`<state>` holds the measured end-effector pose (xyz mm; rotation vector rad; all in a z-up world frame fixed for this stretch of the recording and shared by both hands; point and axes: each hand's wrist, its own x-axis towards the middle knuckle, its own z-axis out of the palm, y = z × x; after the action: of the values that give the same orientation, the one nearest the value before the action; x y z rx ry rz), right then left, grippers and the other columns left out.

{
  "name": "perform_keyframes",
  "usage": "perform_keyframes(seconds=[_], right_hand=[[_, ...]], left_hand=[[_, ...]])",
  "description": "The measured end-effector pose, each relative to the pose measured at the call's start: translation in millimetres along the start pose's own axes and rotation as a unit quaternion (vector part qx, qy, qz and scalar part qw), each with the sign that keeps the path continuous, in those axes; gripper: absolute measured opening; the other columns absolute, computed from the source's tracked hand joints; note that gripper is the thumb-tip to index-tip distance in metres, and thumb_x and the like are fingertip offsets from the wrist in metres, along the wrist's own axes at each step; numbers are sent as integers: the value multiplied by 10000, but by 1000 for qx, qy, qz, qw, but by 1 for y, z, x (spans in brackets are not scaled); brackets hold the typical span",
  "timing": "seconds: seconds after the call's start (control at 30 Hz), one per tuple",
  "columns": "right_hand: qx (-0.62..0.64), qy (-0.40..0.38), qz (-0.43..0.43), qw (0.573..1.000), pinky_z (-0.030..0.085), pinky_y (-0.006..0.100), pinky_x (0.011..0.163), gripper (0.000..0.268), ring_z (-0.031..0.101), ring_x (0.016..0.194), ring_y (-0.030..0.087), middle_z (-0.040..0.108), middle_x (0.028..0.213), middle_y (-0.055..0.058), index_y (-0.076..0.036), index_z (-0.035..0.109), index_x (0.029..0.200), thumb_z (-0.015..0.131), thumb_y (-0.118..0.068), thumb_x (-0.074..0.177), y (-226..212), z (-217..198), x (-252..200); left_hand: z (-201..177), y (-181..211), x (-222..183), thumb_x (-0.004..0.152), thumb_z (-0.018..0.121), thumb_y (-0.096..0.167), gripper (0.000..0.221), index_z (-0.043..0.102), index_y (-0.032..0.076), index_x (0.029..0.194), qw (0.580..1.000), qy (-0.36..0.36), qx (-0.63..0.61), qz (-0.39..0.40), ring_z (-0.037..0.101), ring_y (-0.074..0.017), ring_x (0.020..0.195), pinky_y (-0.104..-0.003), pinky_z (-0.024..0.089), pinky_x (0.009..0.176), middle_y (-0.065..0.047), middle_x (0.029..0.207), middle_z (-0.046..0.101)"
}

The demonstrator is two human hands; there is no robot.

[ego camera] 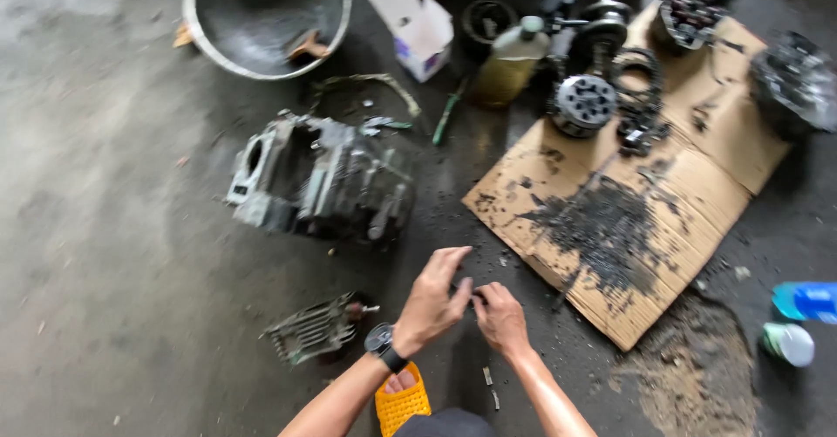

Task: The person sits on the ground in a repair workshop and cleans a motorcycle engine cylinder. They hold the cylinder, scrape its surfaces and bore with a small hand tool, turn it over to work other sides, then set it down and pour water from a plastic bottle into a metal basin.

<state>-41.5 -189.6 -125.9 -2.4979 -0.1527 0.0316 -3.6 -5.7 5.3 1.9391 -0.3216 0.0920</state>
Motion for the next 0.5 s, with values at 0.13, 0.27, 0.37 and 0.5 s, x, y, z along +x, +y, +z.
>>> perform_keyframes(seconds=[0.13,0.27,0.37,0.5], right_hand=[[-27,-22,24,999,533,461,782,115,661,905,355,648,920,145,-36,653,932,674,-138,883,17,9,-1],[22,-6,-12,1000,540,459,800,131,679,929,347,677,972,147,-40,651,1009,601,-118,916,27,7,1],[9,-45,24,999,542,466,797,202,679,927,345,682,997,161,-62,663,1030,660,-217,900,23,-2,4],[88,-36,35,995,538,463,820,278,676,914,343,692,983,152,-66,642,1045,703,-238,835,8,-22,6]], left_hand=[[16,0,1,902,668,43,489,545,-11,1372,999,-3,4,47,646,-380,1144,-414,545,980,-217,1292,603],[26,12,5,894,658,60,549,490,-26,1410,998,-37,19,44,639,-372,1147,-422,542,993,-225,1305,576],[33,18,7,937,646,101,531,484,-8,1431,998,-67,1,16,647,-350,1139,-412,564,970,-217,1332,570],[40,21,9,956,626,114,518,482,-18,1435,997,-58,11,57,634,-355,1162,-429,543,1003,-219,1314,576]])
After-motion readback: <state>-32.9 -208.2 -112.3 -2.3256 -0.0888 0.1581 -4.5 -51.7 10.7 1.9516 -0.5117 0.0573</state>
